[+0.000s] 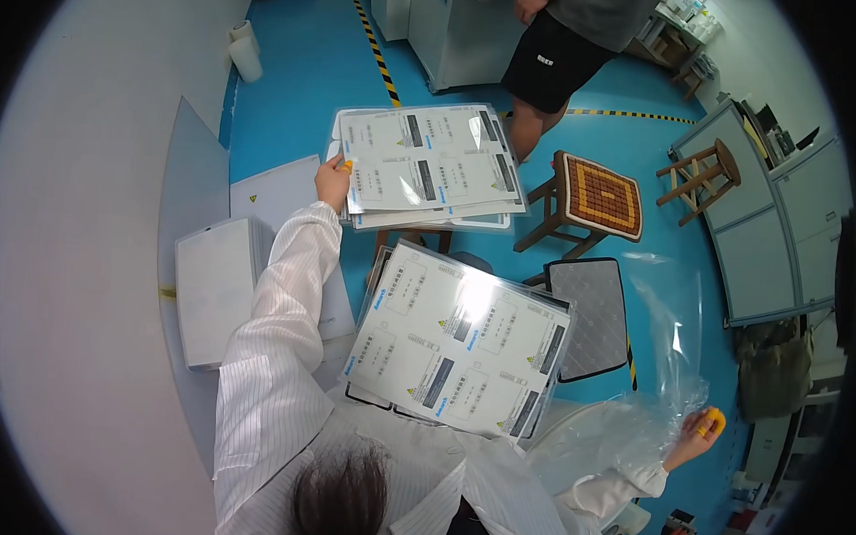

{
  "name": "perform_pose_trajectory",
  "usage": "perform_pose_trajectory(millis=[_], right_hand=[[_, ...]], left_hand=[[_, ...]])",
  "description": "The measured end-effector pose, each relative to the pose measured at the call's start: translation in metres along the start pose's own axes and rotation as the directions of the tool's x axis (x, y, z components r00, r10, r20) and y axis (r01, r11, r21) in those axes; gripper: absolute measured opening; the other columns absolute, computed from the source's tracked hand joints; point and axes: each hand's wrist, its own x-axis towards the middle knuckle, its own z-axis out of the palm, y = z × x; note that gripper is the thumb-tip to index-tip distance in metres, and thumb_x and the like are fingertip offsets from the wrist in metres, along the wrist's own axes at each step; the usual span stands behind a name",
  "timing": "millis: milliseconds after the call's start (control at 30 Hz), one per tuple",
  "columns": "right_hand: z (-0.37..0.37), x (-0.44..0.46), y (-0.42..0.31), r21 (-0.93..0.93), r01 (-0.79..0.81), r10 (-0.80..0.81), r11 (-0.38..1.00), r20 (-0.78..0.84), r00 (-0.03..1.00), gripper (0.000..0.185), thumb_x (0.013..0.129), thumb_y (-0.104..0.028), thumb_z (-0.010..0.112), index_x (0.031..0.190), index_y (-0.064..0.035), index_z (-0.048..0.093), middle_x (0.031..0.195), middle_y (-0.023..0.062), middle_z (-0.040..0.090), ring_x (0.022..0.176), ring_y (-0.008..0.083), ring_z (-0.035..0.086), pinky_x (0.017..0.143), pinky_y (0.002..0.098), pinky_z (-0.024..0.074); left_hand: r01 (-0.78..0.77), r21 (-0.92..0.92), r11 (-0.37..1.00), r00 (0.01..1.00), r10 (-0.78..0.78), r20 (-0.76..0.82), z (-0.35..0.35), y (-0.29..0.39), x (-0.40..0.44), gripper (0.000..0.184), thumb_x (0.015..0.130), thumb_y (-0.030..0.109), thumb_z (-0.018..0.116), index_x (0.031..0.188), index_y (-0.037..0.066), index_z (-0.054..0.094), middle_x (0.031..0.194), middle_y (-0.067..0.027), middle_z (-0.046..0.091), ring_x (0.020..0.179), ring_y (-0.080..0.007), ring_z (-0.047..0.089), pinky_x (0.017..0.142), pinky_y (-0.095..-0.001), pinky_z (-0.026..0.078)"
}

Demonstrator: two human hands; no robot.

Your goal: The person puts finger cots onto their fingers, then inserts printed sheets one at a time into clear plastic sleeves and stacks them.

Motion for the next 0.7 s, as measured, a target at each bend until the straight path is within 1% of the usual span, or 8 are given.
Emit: perform_pose_trajectory(millis=[33,133,233,300,367,433,567,700], right_hand=[[0.010,-0.005,-0.013,-0.183,-0.066,0.085,0.981,0.098,0.992,0.014,0.087,-0.015,0.056,0.096,-0.0049,0.056,0.076,-0.0005,0.054,0.056,0.0060,0.043,0.052,0.0182,0.0345],[0.109,-0.053,-0.067,-0.477,0.203,0.148,0.855,0.600,0.786,0.021,0.084,-0.014,0.057,0.102,-0.0025,0.057,0.070,-0.0007,0.051,0.054,0.0089,0.043,0.051,0.0205,0.0347],[0.175,-0.097,-0.063,-0.484,0.372,0.360,0.792,0.863,0.356,0.029,0.077,-0.012,0.064,0.105,-0.0064,0.058,0.070,0.0088,0.058,0.058,0.0194,0.054,0.055,0.0284,0.0419],[0.222,-0.136,-0.054,-0.376,0.337,0.393,0.863,0.919,0.020,0.031,0.077,-0.016,0.064,0.107,-0.0084,0.058,0.069,0.0117,0.057,0.058,0.0261,0.055,0.056,0.0337,0.0436],[0.256,-0.177,-0.027,-0.253,0.198,0.302,0.947,0.911,-0.281,0.030,0.079,-0.016,0.063,0.106,-0.0051,0.058,0.066,0.0118,0.056,0.055,0.0216,0.054,0.055,0.0310,0.0432],[0.273,-0.223,0.022,-0.330,-0.144,0.274,0.933,0.909,-0.313,0.025,0.080,-0.014,0.061,0.102,-0.0017,0.060,0.065,0.0108,0.055,0.053,0.0157,0.052,0.053,0.0276,0.0418],[0.294,-0.291,0.078,-0.300,-0.159,0.296,0.941,0.954,-0.050,0.021,0.081,-0.012,0.060,0.098,0.0005,0.062,0.066,0.0096,0.057,0.054,0.0115,0.051,0.053,0.0247,0.0412],[0.306,-0.297,0.097,-0.253,-0.197,0.293,0.947,0.932,0.211,0.019,0.082,-0.008,0.058,0.097,0.0010,0.062,0.070,0.0081,0.061,0.060,0.0101,0.053,0.057,0.0235,0.0432]], left_hand=[[0.002,0.001,1.000,1.000,-0.002,0.001,-0.002,-0.002,-0.001,0.033,0.078,0.010,0.056,0.110,0.001,0.060,0.088,-0.0143,0.065,0.074,-0.0176,0.062,0.066,-0.0279,0.048],[-0.133,0.217,0.967,0.990,0.141,-0.021,-0.014,0.000,-0.011,0.035,0.076,0.013,0.060,0.109,0.001,0.060,0.089,-0.0163,0.065,0.074,-0.0190,0.062,0.067,-0.0267,0.047],[-0.257,0.210,0.943,0.966,0.243,0.091,-0.033,0.015,-0.044,0.031,0.077,0.012,0.060,0.106,0.000,0.061,0.087,-0.0139,0.065,0.075,-0.0173,0.061,0.069,-0.0257,0.047],[-0.209,0.025,0.978,0.906,0.184,0.381,-0.053,0.023,-0.073,0.026,0.077,0.009,0.061,0.101,-0.001,0.063,0.084,-0.0122,0.065,0.076,-0.0155,0.061,0.070,-0.0244,0.047],[-0.100,-0.029,0.995,0.842,0.100,0.531,-0.068,0.013,-0.101,0.021,0.078,0.008,0.060,0.098,0.000,0.063,0.082,-0.0107,0.064,0.074,-0.0129,0.059,0.069,-0.0233,0.047],[-0.201,0.065,0.977,0.824,0.133,0.551,-0.086,0.015,-0.141,0.018,0.080,0.008,0.060,0.095,0.001,0.064,0.082,-0.0097,0.065,0.073,-0.0122,0.059,0.068,-0.0228,0.046],[-0.080,0.102,0.992,0.816,0.007,0.577,-0.108,0.004,-0.204,0.015,0.077,0.006,0.061,0.092,0.001,0.063,0.082,-0.0101,0.065,0.072,-0.0151,0.060,0.067,-0.0259,0.047],[-0.149,0.209,0.967,0.851,0.017,0.525,-0.121,-0.001,-0.246,0.015,0.075,0.003,0.060,0.089,0.001,0.062,0.081,-0.0123,0.064,0.071,-0.0211,0.061,0.066,-0.0301,0.048]])
